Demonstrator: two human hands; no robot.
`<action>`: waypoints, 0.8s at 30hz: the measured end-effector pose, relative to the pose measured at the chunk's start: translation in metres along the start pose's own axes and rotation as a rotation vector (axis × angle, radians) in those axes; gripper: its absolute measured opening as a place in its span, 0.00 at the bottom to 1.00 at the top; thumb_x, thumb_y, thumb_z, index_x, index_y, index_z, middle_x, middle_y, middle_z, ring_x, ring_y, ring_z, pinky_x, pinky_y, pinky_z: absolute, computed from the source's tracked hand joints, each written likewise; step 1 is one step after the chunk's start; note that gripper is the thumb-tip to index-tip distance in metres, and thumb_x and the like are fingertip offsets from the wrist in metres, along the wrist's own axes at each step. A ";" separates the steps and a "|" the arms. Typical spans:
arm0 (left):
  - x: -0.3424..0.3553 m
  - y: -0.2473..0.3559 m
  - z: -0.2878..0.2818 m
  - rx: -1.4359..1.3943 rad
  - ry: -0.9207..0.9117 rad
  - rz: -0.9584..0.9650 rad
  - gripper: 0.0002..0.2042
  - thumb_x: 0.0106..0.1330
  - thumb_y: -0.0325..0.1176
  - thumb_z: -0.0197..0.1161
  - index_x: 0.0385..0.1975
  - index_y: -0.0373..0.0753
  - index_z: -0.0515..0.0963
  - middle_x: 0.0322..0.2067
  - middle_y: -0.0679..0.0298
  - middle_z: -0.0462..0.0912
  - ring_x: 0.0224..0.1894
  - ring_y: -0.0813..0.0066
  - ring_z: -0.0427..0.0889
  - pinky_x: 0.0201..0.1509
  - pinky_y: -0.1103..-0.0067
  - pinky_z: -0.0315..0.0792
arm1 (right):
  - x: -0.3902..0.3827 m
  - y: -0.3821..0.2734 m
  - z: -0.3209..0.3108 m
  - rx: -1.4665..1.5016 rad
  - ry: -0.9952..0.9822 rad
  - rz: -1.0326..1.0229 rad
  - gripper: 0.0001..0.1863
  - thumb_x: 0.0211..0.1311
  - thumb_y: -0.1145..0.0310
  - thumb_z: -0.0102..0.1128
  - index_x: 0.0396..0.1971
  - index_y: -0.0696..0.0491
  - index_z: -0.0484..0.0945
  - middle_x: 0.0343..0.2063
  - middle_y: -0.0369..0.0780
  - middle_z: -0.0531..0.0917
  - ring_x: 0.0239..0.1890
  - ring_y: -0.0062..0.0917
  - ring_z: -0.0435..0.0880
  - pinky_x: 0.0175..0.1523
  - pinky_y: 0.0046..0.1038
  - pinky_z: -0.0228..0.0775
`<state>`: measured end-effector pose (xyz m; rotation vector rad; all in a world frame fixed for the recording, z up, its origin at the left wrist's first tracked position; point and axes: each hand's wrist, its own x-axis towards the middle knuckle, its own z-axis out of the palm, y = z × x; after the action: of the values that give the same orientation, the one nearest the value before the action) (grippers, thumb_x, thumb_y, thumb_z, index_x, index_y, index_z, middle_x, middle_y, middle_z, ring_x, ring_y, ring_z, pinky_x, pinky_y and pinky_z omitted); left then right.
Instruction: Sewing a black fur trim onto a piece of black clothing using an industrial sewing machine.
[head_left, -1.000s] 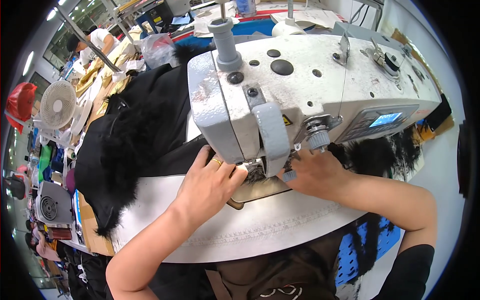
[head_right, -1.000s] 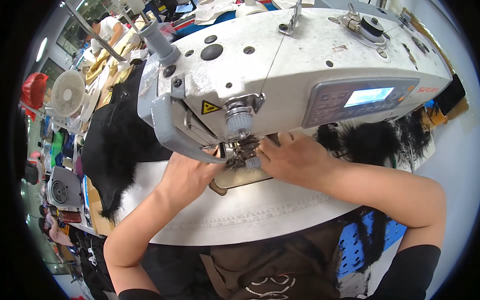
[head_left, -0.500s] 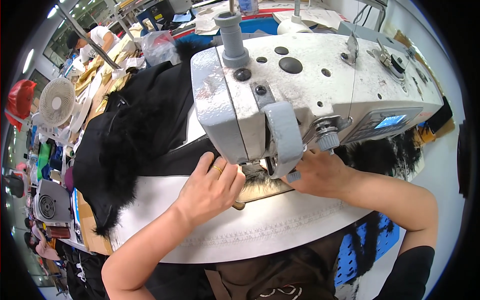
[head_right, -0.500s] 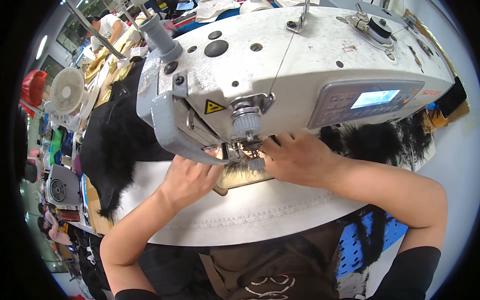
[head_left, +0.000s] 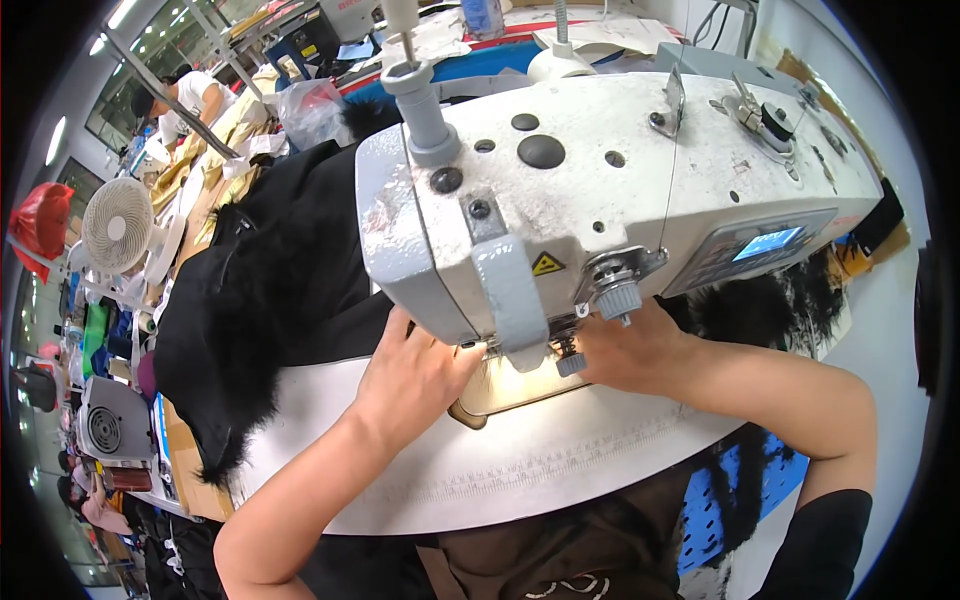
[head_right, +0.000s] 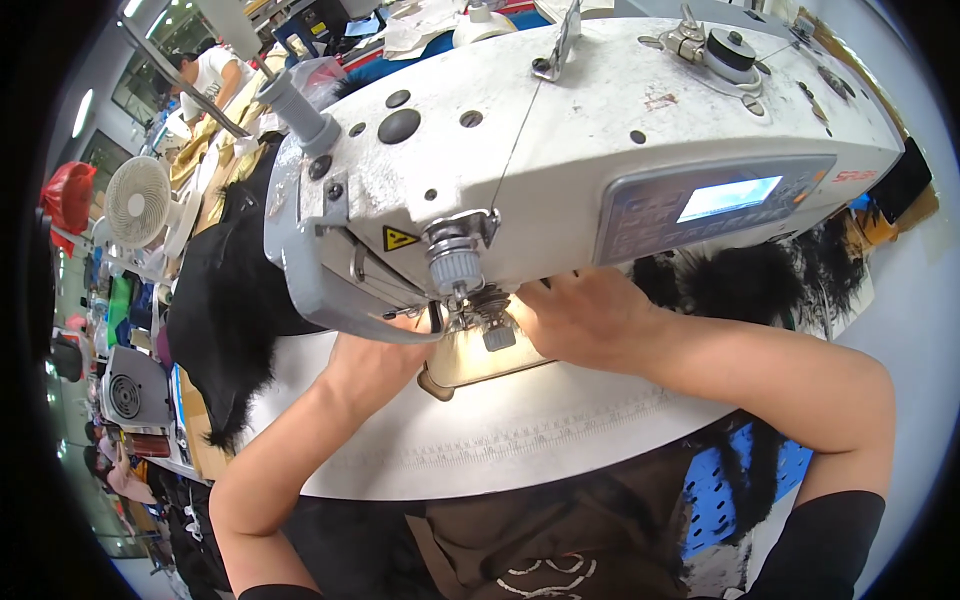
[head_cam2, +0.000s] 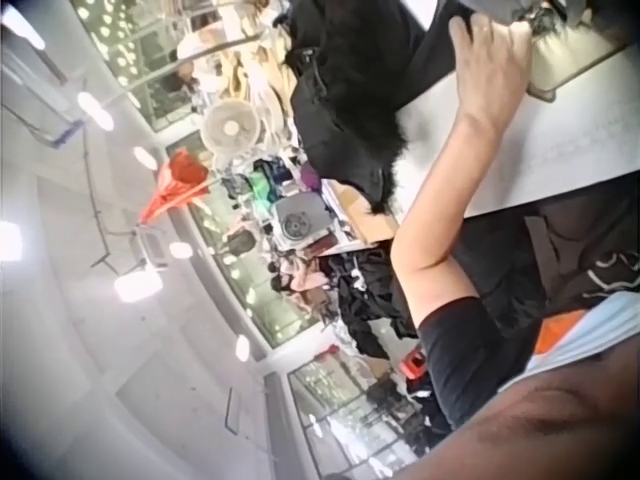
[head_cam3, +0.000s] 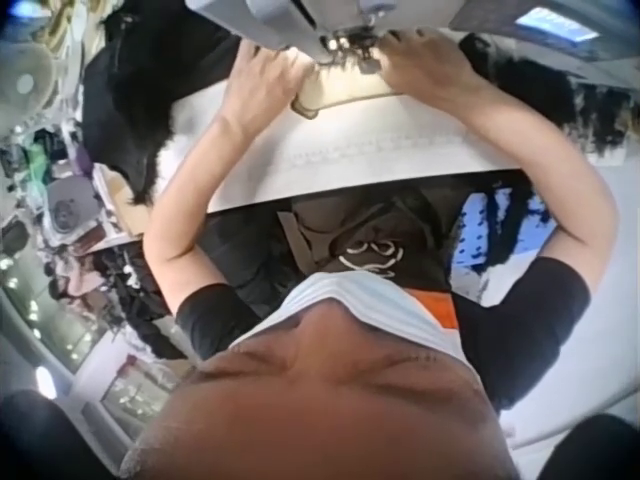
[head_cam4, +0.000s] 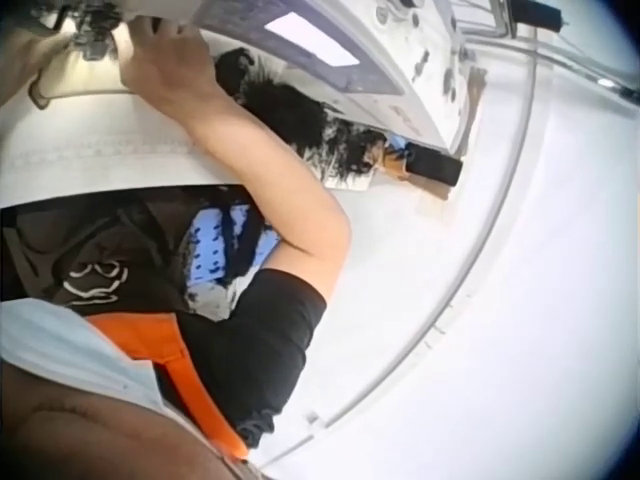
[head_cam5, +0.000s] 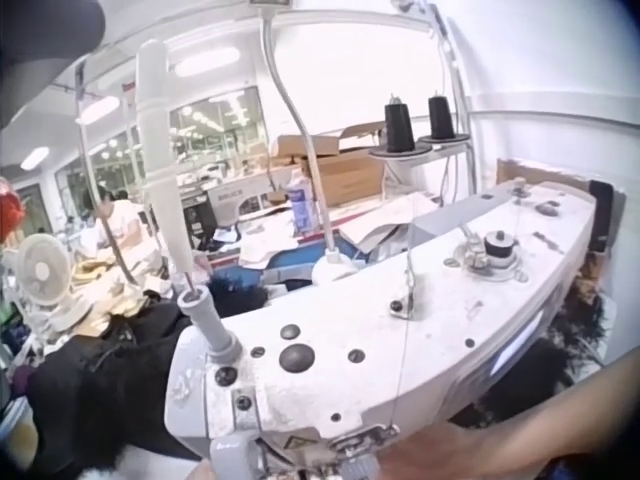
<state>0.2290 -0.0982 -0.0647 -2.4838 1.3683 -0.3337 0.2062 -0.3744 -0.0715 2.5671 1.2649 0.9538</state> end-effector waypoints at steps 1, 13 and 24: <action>-0.002 0.000 0.001 -0.077 0.018 -0.040 0.09 0.62 0.32 0.63 0.40 0.47 0.84 0.38 0.68 0.85 0.53 0.68 0.79 0.67 0.60 0.63 | -0.002 -0.003 0.002 0.004 -0.006 0.024 0.06 0.44 0.68 0.64 0.24 0.52 0.83 0.39 0.38 0.76 0.41 0.33 0.80 0.37 0.32 0.76; -0.004 -0.019 0.012 -0.533 0.225 -0.119 0.17 0.58 0.23 0.60 0.47 0.42 0.84 0.52 0.61 0.83 0.60 0.58 0.76 0.68 0.60 0.64 | -0.006 -0.009 0.011 0.094 -0.075 0.123 0.10 0.39 0.65 0.62 0.25 0.51 0.83 0.33 0.38 0.78 0.44 0.34 0.80 0.42 0.42 0.76; -0.009 -0.015 0.013 -0.471 0.190 -0.136 0.13 0.55 0.23 0.62 0.40 0.42 0.83 0.46 0.63 0.81 0.53 0.60 0.78 0.60 0.64 0.68 | 0.004 -0.004 -0.008 0.081 -0.040 0.028 0.06 0.52 0.68 0.67 0.24 0.55 0.83 0.44 0.44 0.74 0.34 0.35 0.83 0.31 0.31 0.78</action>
<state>0.2410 -0.0812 -0.0722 -3.0061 1.4953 -0.3107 0.2007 -0.3699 -0.0641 2.6574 1.2869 0.8690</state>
